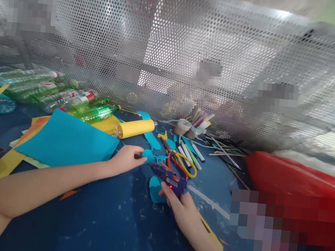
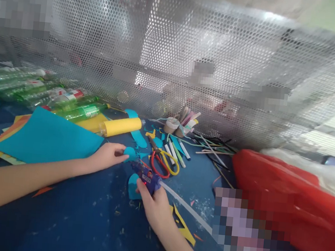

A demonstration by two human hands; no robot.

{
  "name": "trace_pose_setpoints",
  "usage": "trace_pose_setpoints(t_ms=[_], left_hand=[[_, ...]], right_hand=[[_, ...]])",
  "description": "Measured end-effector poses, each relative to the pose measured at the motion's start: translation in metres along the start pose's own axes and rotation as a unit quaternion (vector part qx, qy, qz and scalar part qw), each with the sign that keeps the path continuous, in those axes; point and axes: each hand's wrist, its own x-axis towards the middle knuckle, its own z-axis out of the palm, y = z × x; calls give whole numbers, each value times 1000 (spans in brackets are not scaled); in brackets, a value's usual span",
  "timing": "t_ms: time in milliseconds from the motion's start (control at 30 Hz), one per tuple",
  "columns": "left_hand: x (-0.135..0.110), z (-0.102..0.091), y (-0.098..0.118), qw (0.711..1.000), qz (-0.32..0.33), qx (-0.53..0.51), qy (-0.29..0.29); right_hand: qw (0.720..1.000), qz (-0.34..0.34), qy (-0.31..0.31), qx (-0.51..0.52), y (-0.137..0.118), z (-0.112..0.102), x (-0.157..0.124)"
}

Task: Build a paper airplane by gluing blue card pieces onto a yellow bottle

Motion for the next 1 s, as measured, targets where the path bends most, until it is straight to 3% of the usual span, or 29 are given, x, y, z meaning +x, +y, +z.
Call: trace_pose_setpoints(t_ms=[267,433,600,1000], left_hand=[[3,-4,2,1000,-12,9,-25],[6,-7,0,998,-19,8,-61],[7,-10,-1,997,14,8,-72],[11,-9,-5,996,2,-10,-90]], right_hand=[[998,20,-4,65,1,-1,6],[1000,8,-20,-1,-3,-3,2],[998,2,-30,-61,-10,-4,-3],[995,-8,-42,-93,-16,1,4]])
